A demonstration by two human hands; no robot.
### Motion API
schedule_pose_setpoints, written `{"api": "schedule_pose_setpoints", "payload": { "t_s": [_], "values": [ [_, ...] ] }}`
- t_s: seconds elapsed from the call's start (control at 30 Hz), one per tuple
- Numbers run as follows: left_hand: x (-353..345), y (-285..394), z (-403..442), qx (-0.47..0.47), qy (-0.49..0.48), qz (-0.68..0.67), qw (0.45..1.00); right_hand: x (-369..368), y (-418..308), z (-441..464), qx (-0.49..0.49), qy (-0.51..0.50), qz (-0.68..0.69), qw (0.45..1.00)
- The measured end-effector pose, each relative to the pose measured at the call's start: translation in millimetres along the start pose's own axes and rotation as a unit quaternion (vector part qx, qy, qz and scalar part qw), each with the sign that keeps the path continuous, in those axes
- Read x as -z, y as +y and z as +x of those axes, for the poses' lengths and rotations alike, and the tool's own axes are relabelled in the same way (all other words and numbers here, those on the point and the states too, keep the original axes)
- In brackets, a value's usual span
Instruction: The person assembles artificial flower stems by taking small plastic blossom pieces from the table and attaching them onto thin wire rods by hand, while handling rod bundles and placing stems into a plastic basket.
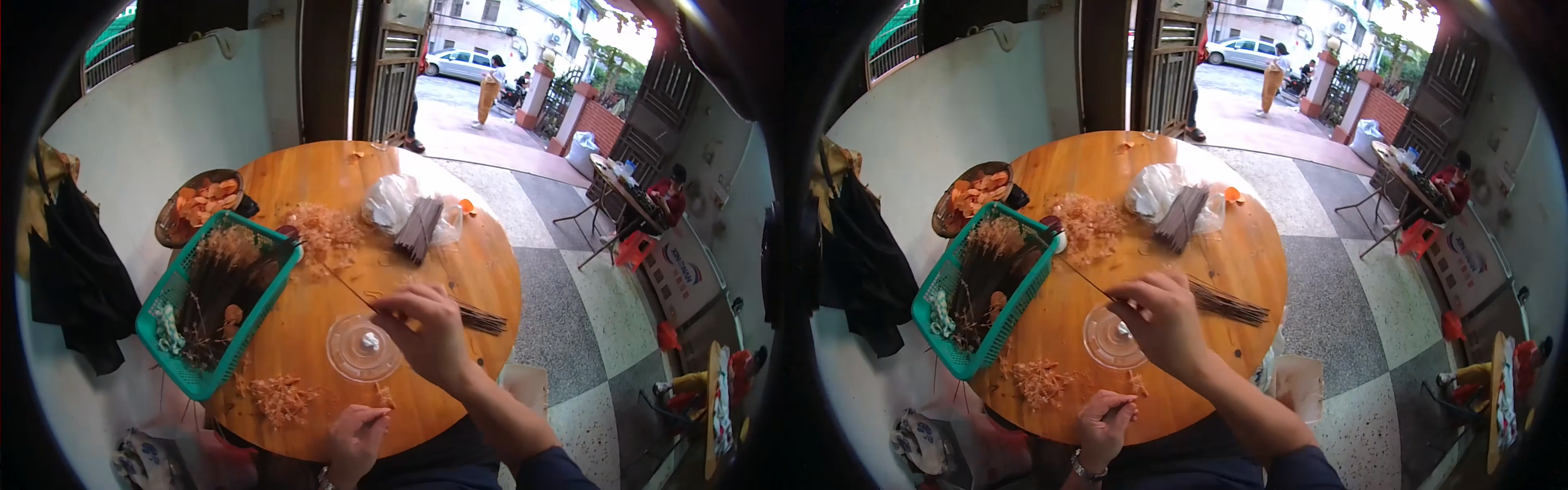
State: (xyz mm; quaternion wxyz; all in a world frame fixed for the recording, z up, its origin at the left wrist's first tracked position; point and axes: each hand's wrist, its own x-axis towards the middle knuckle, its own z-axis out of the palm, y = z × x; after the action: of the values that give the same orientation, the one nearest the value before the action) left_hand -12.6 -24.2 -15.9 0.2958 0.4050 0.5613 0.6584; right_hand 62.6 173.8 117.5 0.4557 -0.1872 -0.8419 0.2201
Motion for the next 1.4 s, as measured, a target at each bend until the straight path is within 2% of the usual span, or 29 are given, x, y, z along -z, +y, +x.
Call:
{"api": "schedule_pose_setpoints", "payload": {
  "t_s": [0.07,0.13,0.23,0.33,0.43,0.53,0.57,0.63,0.7,0.73,0.8,0.9,1.0,1.1,1.2,1.27,1.37,1.4],
  "values": [
    [-3,-2,1,-0.005,0.008,-0.004,1.000,23,10,-35,-0.123,-0.008,0.091,0.988],
    [-5,-9,-2,0.012,0.023,-0.034,0.999,40,16,-70,-0.270,0.004,0.200,0.942],
    [-7,-2,-3,0.009,0.008,0.014,1.000,56,25,-112,-0.333,0.133,0.349,0.866],
    [-14,8,-1,0.001,-0.010,0.008,1.000,84,42,-145,-0.351,0.221,0.309,0.856],
    [-21,23,5,-0.048,-0.062,0.071,0.994,127,71,-182,-0.343,0.376,0.339,0.791],
    [-27,15,5,-0.075,-0.073,0.066,0.992,204,118,-250,-0.389,0.501,0.257,0.729],
    [-29,10,2,-0.050,-0.072,0.036,0.995,234,132,-282,-0.405,0.544,0.213,0.703],
    [-30,0,-3,0.003,-0.069,-0.019,0.997,297,159,-375,-0.459,0.618,0.091,0.631],
    [-27,9,-2,-0.010,-0.104,0.032,0.994,357,158,-506,-0.528,0.645,-0.008,0.552],
    [-26,18,-1,-0.029,-0.114,0.059,0.991,380,140,-568,-0.600,0.650,-0.059,0.464],
    [-25,31,3,-0.057,-0.122,0.097,0.986,391,72,-650,-0.664,0.649,-0.127,0.348],
    [-25,39,7,-0.078,-0.128,0.120,0.981,379,-41,-713,-0.711,0.651,-0.164,0.210],
    [-26,37,6,-0.083,-0.134,0.119,0.980,358,-105,-729,-0.723,0.655,-0.169,0.140],
    [-30,36,5,-0.088,-0.132,0.132,0.979,349,-120,-735,-0.721,0.660,-0.167,0.127],
    [-29,35,6,-0.094,-0.133,0.143,0.976,349,-97,-735,-0.713,0.662,-0.160,0.167],
    [-27,32,5,-0.095,-0.134,0.144,0.976,353,-48,-724,-0.699,0.658,-0.143,0.240],
    [-28,4,-4,-0.070,-0.095,0.105,0.987,340,58,-660,-0.632,0.651,-0.050,0.418],
    [-29,2,-6,-0.068,-0.079,0.092,0.990,322,91,-606,-0.593,0.656,-0.014,0.468]
  ]
}}
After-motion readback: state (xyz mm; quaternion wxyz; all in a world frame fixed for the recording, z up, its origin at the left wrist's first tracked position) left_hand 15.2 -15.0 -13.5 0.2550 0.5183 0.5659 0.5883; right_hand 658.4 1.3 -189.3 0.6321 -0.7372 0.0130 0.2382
